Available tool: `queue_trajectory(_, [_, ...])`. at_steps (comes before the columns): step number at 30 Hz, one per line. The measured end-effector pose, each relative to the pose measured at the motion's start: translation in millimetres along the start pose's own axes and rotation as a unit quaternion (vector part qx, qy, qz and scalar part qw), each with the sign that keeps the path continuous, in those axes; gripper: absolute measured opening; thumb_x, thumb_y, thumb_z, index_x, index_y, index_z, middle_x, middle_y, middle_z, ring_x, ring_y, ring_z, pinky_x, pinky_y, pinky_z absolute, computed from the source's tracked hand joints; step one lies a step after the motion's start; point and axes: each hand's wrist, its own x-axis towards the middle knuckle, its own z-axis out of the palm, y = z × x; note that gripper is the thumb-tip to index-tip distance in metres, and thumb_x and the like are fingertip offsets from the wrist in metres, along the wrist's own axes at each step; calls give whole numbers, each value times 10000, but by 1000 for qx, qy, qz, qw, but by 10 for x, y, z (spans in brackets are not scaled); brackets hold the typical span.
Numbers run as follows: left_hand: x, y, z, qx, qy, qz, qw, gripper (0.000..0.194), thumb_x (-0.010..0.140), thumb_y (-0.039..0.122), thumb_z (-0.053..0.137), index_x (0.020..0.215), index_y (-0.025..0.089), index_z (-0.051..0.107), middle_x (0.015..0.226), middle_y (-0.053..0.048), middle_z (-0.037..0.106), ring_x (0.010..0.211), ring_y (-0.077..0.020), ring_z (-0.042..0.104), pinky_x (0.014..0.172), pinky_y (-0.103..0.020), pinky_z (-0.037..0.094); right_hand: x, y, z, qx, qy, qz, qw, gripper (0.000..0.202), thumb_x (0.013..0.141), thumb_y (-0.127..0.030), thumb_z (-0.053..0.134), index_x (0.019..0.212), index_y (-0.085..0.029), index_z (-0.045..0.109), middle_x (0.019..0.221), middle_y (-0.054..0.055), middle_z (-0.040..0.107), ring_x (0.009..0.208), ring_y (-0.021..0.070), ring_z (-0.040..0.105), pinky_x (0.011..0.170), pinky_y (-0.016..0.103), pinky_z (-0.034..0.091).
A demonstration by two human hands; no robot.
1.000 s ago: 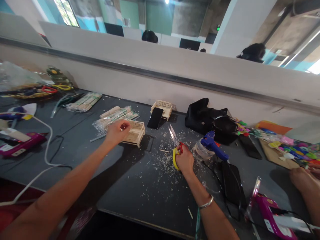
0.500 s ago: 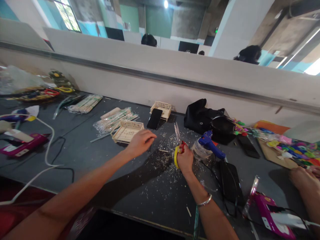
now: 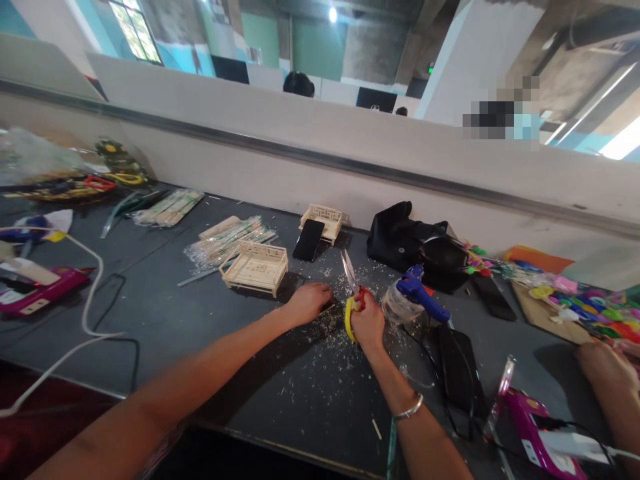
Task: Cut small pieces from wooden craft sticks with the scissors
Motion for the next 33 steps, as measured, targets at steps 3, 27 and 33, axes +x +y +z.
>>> queue_trajectory(3, [-26, -37, -21, -77, 47, -10, 996, 217, 656, 21, 565, 557, 212, 538, 615, -30, 500, 663, -202, 499, 698, -302, 370, 1, 6, 1, 9, -3, 5, 1000, 258, 647, -239, 424, 788, -185, 632, 684, 43, 656, 615, 182, 552, 594, 266, 374])
queue_trajectory(27, [-165, 65, -50, 23, -37, -79, 996, 105, 698, 102, 532, 722, 171, 607, 726, -32, 622, 701, -169, 582, 648, -263, 434, -61, 183, 117, 43, -4, -43, 998, 338, 732, -316, 491, 1012, -177, 617, 775, 57, 685, 709, 210, 620, 650, 302, 461])
queue_trajectory(33, [-141, -27, -72, -381, 113, -115, 911, 251, 672, 179, 620, 922, 163, 621, 642, 46, 573, 550, -84, 510, 570, -220, 413, -94, 139, 120, 64, -24, -61, 996, 297, 733, -289, 466, 975, -182, 602, 778, 53, 682, 707, 201, 625, 660, 296, 465])
